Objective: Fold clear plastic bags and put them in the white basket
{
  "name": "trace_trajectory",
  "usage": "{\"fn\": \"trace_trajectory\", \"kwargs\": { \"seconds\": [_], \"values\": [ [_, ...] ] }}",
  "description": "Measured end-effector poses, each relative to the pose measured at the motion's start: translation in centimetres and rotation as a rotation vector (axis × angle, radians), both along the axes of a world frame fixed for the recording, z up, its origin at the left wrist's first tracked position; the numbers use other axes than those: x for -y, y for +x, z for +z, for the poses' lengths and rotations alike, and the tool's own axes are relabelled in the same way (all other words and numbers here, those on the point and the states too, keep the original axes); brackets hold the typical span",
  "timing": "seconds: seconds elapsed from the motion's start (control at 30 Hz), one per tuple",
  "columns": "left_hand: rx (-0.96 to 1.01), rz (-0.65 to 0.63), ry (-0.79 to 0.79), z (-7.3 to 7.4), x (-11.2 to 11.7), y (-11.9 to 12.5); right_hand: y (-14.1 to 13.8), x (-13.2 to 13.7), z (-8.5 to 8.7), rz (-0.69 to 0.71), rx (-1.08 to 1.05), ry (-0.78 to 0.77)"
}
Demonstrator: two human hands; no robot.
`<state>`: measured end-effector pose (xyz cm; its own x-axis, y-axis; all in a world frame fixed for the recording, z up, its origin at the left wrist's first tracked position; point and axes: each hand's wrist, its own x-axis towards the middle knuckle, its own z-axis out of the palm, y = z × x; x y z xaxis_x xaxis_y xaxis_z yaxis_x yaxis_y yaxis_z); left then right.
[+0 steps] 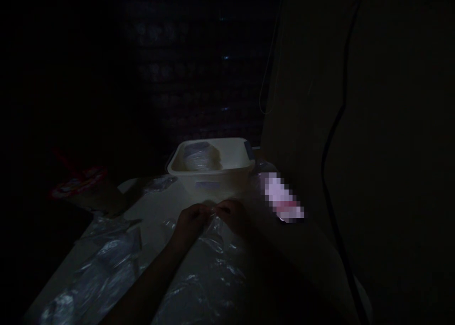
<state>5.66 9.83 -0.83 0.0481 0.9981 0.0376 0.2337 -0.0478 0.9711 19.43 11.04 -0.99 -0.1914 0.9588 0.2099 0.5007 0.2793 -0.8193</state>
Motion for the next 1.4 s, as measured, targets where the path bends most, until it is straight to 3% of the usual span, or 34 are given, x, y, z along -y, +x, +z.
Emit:
{"fn": "trace_trajectory", "kwargs": {
  "seconds": [0.27, 0.53, 1.4],
  "values": [
    [0.084, 0.048, -0.013, -0.17, -0.14, -0.14, 0.15, -0.03, -0.13, 0.0, -0.05, -0.012],
    [0.118, 0.016, -0.018, -0.18, -0.05, 0.03, 0.08, 0.12, -0.15, 0.037, -0.051, -0.026],
    [0.03, -0.016, 0.041, -0.81, -0.31, 0.05, -0.06, 0.22, -0.57, 0.035, -0.086, -0.029]
  ]
}}
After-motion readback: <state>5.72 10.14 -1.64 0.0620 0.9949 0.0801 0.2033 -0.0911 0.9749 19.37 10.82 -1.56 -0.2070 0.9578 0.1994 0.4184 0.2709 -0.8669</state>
